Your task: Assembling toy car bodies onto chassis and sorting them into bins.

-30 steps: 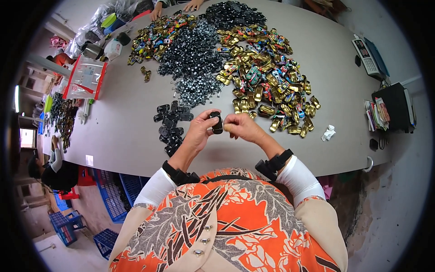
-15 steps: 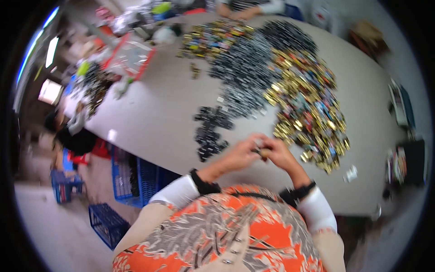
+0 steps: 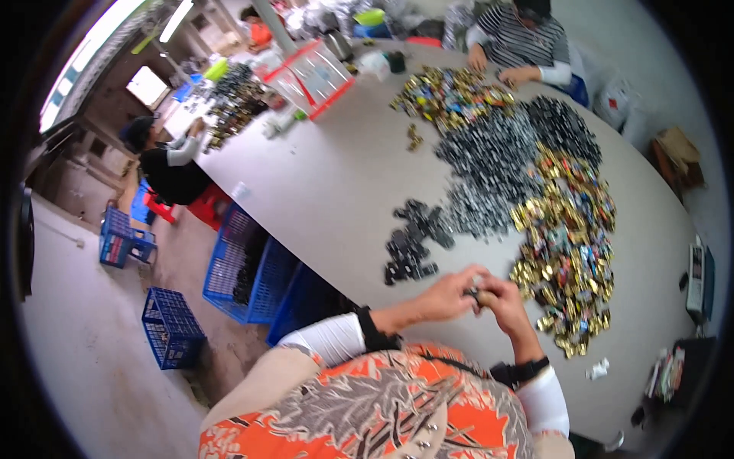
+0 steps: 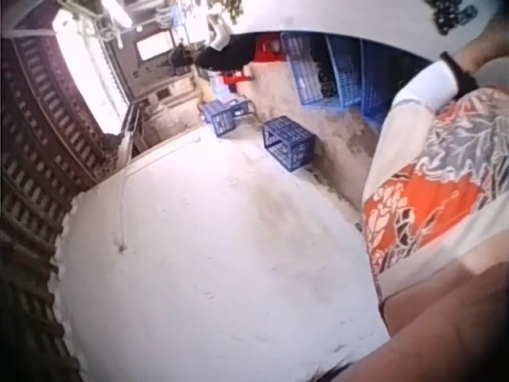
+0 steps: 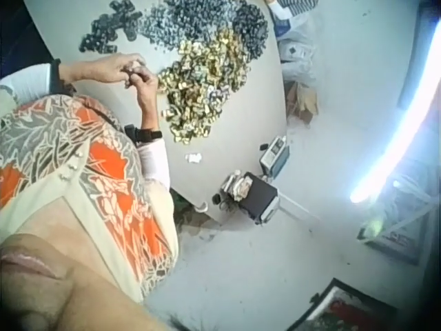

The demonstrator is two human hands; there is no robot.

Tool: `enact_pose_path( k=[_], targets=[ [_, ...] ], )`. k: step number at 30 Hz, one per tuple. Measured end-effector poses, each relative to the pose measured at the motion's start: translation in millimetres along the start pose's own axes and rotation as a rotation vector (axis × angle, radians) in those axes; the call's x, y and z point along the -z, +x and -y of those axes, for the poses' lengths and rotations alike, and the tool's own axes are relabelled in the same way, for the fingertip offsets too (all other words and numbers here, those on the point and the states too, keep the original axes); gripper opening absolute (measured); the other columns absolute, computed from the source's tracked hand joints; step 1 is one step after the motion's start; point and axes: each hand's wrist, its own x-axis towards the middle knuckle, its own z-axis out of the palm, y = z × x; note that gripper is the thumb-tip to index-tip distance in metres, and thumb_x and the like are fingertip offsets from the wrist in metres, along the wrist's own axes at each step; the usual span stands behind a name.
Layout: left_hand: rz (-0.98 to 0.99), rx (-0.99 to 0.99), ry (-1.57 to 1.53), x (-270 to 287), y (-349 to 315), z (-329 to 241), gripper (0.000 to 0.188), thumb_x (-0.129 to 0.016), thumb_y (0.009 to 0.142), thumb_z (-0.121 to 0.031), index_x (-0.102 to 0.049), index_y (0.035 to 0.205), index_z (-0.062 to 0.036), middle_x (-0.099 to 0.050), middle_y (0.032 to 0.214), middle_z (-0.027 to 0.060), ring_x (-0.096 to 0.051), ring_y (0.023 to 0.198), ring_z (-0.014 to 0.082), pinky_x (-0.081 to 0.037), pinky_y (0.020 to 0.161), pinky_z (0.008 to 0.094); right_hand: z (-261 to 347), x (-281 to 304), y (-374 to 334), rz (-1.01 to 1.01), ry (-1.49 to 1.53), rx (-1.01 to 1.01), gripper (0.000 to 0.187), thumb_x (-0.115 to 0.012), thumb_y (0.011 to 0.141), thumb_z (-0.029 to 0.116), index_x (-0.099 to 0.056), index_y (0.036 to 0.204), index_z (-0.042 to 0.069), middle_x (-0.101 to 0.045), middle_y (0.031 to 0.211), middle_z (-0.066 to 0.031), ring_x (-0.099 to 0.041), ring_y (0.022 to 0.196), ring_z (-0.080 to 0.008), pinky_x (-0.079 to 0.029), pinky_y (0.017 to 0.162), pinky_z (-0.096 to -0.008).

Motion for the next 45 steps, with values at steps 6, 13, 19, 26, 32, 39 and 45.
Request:
enact_pose_path(
  k=[6,13,19,26,32,39,45],
  targets=[
    [-0.185,-0.041,0.229,16,-22,-9,0.046,-0.054,0.070,0.001,-0.043,0.115,-0.0069,-0.054,0.062,0.0059,-0.052,0.053,0.0123,-0.041,0.050,0.0277,-5,-24,11,0.099,-0.044,0.104,0.005,-0.053,0.081,0.001,-0.055,0.085,-0.001,-0.055,0.070,-0.0035,-0.055,0.057,-0.0108,-0.047,0.052,-0.0242],
    [-0.053,0.147,0.074,56,-79,35,0.034,-0.056,0.075,-0.004,-0.051,0.108,-0.0048,-0.056,0.070,0.0019,-0.050,0.055,0.0085,-0.042,0.051,0.0232,-43,-46,9,0.199,-0.197,-0.127,0.014,-0.058,0.082,0.014,-0.057,0.088,0.001,-0.056,0.069,-0.0019,-0.055,0.058,-0.0089,-0.047,0.052,-0.0227],
    [-0.486,0.488,0.165,141,-200,108,0.027,-0.061,0.071,-0.005,-0.058,0.098,-0.0008,-0.062,0.079,0.0077,-0.058,0.064,0.0112,-0.047,0.058,0.0247,-80,31,-27,-0.181,-0.508,-0.185,0.014,-0.058,0.078,0.017,-0.058,0.083,0.003,-0.055,0.066,-0.0011,-0.056,0.055,-0.0085,-0.045,0.045,-0.0224],
    [-0.533,0.514,0.779,181,-248,194,0.051,-0.068,0.066,-0.024,-0.057,0.109,0.0027,-0.061,0.099,0.0218,-0.062,0.089,0.0275,-0.048,0.077,0.0334,-118,68,-92,-0.533,-0.451,-0.221,0.010,-0.052,0.078,0.011,-0.057,0.081,0.002,-0.054,0.063,-0.0017,-0.053,0.051,-0.0086,-0.043,0.043,-0.0221],
    [-0.722,0.313,0.623,142,-189,156,0.013,-0.057,0.076,-0.006,-0.060,0.085,0.0025,-0.060,0.074,0.0132,-0.061,0.071,0.0201,-0.047,0.066,0.0299,-132,78,-153,-0.750,-0.285,-0.082,0.013,-0.055,0.077,0.010,-0.059,0.084,0.000,-0.056,0.063,-0.0022,-0.054,0.051,-0.0095,-0.044,0.045,-0.0229],
    [-0.560,-0.229,1.010,64,-137,167,0.024,-0.057,0.075,-0.007,-0.054,0.098,0.0006,-0.053,0.088,0.0149,-0.052,0.084,0.0294,-0.042,0.075,0.0360,-171,120,-293,-1.335,-0.211,0.069,0.009,-0.055,0.076,0.006,-0.059,0.083,0.002,-0.057,0.065,-0.0027,-0.055,0.052,-0.0084,-0.044,0.044,-0.0206],
    [-0.612,-0.081,1.203,20,-116,180,0.024,-0.061,0.073,-0.019,-0.053,0.088,-0.0015,-0.053,0.090,0.0138,-0.050,0.089,0.0319,-0.040,0.076,0.0415,-312,116,-418,-1.236,-0.160,-0.285,0.005,-0.052,0.075,0.003,-0.056,0.074,0.004,-0.053,0.057,-0.0013,-0.052,0.043,-0.0089,-0.039,0.037,-0.0225]
  ],
)
